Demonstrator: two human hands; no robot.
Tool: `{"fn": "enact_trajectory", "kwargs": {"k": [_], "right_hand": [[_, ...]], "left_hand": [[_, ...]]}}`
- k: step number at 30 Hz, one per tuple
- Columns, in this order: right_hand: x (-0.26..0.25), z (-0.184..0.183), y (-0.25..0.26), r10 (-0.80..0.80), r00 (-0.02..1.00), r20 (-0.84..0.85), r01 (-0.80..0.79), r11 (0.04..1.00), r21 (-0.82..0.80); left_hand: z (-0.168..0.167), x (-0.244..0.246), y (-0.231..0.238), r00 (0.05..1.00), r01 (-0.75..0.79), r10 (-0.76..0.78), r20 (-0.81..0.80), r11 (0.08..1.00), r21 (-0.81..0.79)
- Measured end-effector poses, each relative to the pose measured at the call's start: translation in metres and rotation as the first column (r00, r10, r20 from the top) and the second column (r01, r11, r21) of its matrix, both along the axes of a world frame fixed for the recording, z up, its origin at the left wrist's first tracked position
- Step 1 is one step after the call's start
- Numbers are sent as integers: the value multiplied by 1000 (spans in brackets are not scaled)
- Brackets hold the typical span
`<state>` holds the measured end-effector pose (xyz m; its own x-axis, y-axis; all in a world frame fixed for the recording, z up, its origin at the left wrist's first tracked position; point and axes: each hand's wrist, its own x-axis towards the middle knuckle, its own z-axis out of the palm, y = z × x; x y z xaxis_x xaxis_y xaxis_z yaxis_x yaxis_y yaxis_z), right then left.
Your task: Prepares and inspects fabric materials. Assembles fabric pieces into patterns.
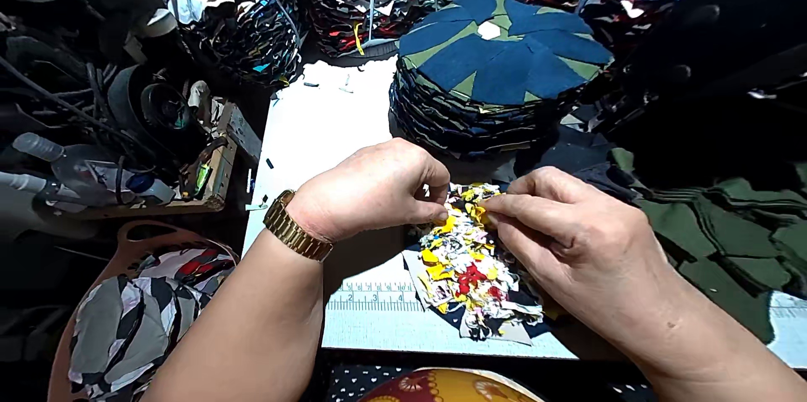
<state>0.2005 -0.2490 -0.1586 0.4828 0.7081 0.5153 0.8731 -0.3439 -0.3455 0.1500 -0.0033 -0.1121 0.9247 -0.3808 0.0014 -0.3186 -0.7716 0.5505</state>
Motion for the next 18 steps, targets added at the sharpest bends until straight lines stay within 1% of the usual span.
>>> {"fn": "enact_trajectory", "kwargs": {"k": [2, 4, 7, 13, 15, 18], "right_hand": [[1, -2, 1, 15, 1000, 15, -15, 1000, -26], [1, -4, 2, 19, 1000, 16, -19, 1000, -17], [-1, -1, 3, 21, 1000, 6, -21, 1000, 11], [4, -3, -1, 29, 999, 16, -27, 998, -62], [4, 0, -1, 15, 1000, -1, -15, 999, -43], [1, 7, 0, -3, 1000, 5, 3, 1000, -5]], "left_hand": [[0, 1, 1, 999, -20, 21, 30, 999, -34], [-1, 2, 0, 998, -47, 48, 40, 998, -37], [-5, 3, -7, 995, -85, 84, 47, 996, 27], [-10, 3, -16, 995, -78, 69, 76, 991, 112], [-10, 3, -16, 994, -78, 66, 82, 986, 147], [-8, 3, -12, 997, -72, 68, 46, 991, 114]]}}
